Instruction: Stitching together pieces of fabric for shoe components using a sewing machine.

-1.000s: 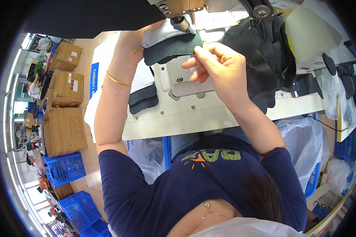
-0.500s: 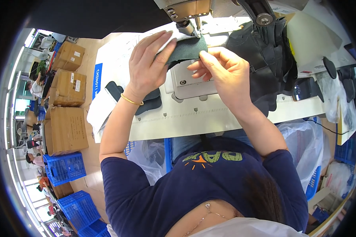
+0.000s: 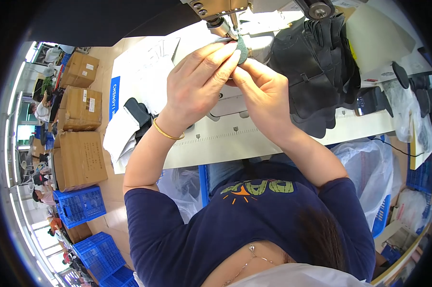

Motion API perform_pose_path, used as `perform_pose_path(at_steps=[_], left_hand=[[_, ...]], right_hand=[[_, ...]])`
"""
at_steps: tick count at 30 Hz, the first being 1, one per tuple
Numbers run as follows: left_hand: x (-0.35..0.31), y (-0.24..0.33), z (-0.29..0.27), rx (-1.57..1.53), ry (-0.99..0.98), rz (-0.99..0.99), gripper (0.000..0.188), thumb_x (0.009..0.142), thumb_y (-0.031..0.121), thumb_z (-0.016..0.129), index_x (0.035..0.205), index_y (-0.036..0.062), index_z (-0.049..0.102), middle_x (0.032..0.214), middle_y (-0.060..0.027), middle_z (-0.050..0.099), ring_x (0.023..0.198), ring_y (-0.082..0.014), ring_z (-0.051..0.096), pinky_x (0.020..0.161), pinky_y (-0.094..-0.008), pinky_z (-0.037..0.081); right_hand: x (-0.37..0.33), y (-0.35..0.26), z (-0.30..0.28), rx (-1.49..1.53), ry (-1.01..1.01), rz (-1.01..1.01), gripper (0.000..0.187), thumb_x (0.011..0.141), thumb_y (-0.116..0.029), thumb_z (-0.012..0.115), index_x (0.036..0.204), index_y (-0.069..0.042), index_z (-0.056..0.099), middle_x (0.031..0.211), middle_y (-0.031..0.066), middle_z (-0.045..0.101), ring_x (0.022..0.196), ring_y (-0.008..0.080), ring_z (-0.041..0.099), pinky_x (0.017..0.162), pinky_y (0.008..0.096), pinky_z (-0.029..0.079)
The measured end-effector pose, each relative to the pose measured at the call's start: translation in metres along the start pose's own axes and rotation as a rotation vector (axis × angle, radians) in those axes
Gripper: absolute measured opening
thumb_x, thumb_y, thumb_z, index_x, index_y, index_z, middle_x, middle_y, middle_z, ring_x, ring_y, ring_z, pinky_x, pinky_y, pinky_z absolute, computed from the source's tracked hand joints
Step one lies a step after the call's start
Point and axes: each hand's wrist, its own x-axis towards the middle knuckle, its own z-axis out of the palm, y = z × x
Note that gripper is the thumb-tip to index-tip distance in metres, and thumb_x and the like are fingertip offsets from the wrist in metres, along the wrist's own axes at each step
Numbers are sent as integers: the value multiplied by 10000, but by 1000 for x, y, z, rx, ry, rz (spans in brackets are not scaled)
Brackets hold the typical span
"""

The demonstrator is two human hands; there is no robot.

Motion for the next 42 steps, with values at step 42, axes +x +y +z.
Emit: perform_pose_path(at_steps=[42], left_hand=[[3,-2,8,40,57,-82,358,657,36,696,1011,-8,719,975,-84,703,868,-227,698,692,-285,561]], right_hand=[[-5,-15,20,68,-89,13,394,1031,-221,437,1308,57,471,1036,186,633,961,228,593,867,350,469]])
